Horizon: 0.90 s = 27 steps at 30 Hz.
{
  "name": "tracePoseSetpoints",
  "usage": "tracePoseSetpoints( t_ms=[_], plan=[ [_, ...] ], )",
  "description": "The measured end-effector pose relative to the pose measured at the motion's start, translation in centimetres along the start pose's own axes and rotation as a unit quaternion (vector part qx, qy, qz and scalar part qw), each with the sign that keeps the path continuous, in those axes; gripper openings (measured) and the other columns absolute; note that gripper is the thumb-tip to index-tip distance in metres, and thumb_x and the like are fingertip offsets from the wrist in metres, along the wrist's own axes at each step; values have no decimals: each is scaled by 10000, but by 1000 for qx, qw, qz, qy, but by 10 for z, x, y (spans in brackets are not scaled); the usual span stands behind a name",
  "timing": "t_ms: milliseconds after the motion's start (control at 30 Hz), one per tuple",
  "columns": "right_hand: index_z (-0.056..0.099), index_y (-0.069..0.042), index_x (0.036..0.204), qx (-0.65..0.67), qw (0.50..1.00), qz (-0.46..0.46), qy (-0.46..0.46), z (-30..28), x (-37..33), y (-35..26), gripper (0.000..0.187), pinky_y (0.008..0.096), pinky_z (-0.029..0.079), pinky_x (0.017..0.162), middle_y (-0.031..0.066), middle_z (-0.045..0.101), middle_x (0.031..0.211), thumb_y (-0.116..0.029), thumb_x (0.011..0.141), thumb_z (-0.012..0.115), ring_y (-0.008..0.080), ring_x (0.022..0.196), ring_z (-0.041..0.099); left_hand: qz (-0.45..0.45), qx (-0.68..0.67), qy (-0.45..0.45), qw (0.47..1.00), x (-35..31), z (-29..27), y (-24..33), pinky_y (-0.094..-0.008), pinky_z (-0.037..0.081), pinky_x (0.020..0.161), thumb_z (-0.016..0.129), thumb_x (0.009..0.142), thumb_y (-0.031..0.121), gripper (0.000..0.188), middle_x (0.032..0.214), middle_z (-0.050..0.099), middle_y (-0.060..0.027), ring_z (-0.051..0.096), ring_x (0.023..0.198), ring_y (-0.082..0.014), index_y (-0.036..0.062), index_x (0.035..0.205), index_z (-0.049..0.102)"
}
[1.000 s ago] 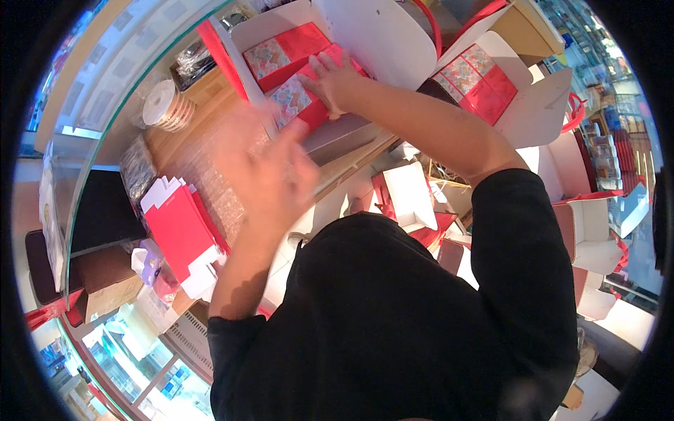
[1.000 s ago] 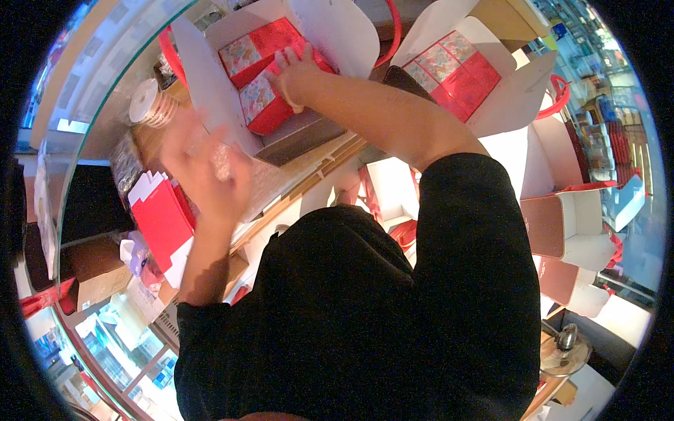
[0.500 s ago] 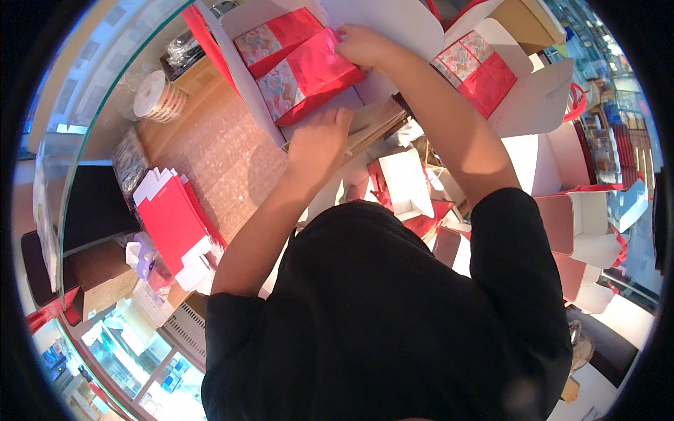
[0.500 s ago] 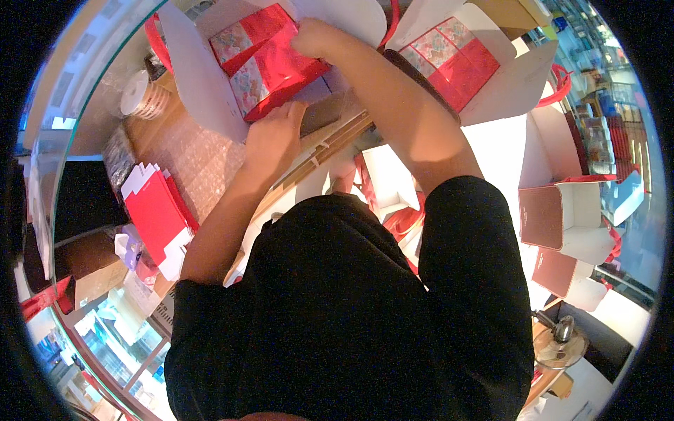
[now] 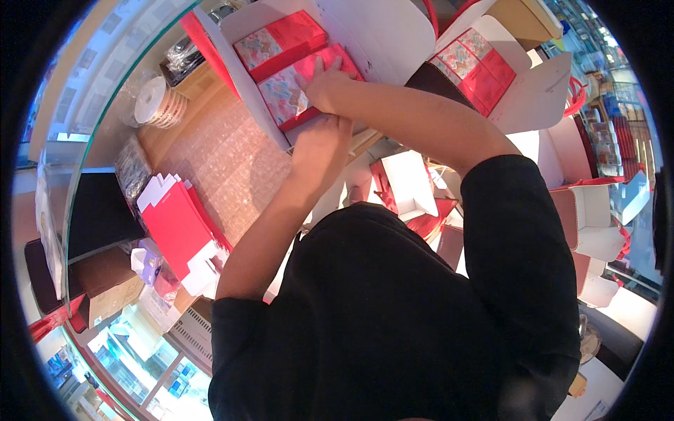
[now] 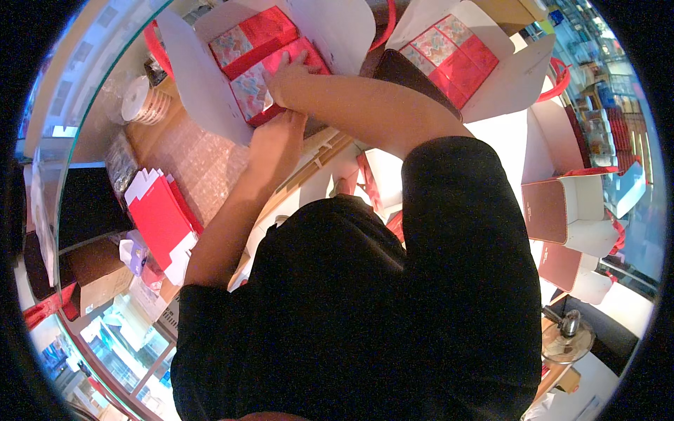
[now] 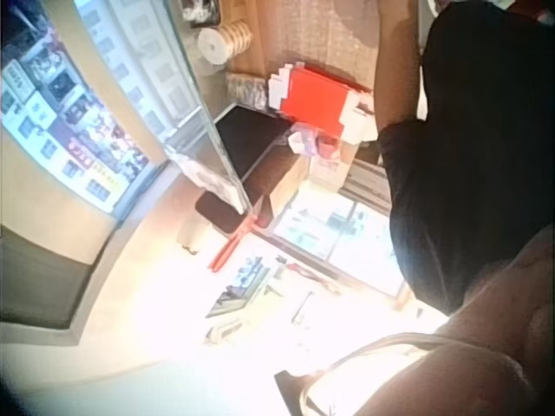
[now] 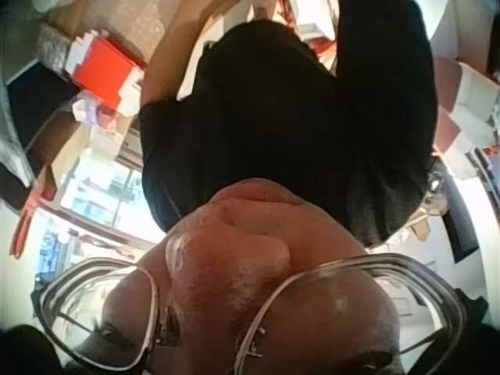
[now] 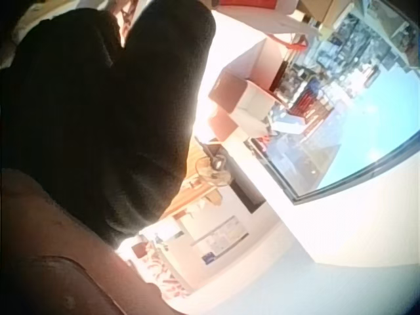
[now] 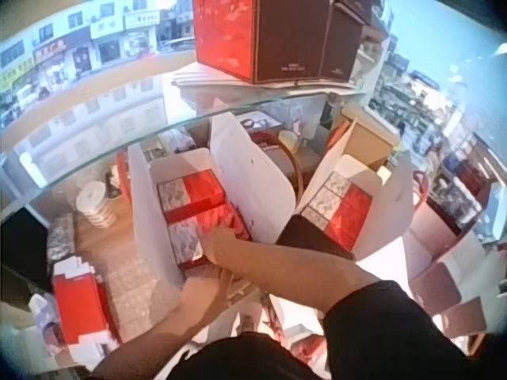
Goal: The person assembles red cardboard boxes by folding the flaps and tucking them into slots to form a rectangular container. They repeat this process for multiple boxes, placing the finished units into a larger white shipping box on the table.
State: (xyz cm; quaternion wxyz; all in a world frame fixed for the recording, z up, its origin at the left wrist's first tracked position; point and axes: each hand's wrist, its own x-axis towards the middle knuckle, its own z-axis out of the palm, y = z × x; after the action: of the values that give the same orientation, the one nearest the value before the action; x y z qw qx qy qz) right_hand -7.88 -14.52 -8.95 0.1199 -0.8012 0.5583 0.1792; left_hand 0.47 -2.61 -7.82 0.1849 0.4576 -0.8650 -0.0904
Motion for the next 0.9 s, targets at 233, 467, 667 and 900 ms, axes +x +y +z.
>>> tracePoseSetpoints(
  t_ms=[233, 467, 667, 900],
  plan=[
    [161, -230, 1526, -35, 999, -32, 1, 17, 31, -7, 743, 695, 404, 898, 254, 180, 1534, -172, 885, 533, 491, 1354, 282, -28, -2, -28, 999, -1, -3, 5, -453, 526, 659, 472, 893, 137, 224, 902, 632, -187, 641, 819, -359, 27, 1082, 519],
    [396, -143, 1402, -123, 968, -122, 181, 18, 52, -2, 578, 650, 462, 832, 200, 418, 1394, -241, 860, 570, 410, 1196, 481, 10, 17, 14, 1000, -2, 4, 4, -419, 537, 608, 553, 813, 121, 252, 870, 613, -125, 645, 719, -318, 59, 1055, 526],
    [554, -127, 1275, -93, 932, -223, 271, 25, 49, -3, 476, 533, 517, 789, 169, 586, 1213, -251, 819, 604, 323, 1070, 595, 23, 62, 6, 998, 0, -1, 8, -338, 538, 610, 583, 771, 141, 274, 820, 612, -69, 652, 732, -222, 59, 1029, 544],
    [576, -21, 1213, -67, 950, -248, -177, 2, 28, -15, 553, 446, 501, 855, 192, 671, 1077, -321, 759, 673, 343, 1008, 642, 16, 74, 10, 997, -3, 8, 2, -341, 545, 624, 579, 777, 145, 270, 821, 619, -77, 656, 745, -236, 62, 1031, 544]
  ],
)
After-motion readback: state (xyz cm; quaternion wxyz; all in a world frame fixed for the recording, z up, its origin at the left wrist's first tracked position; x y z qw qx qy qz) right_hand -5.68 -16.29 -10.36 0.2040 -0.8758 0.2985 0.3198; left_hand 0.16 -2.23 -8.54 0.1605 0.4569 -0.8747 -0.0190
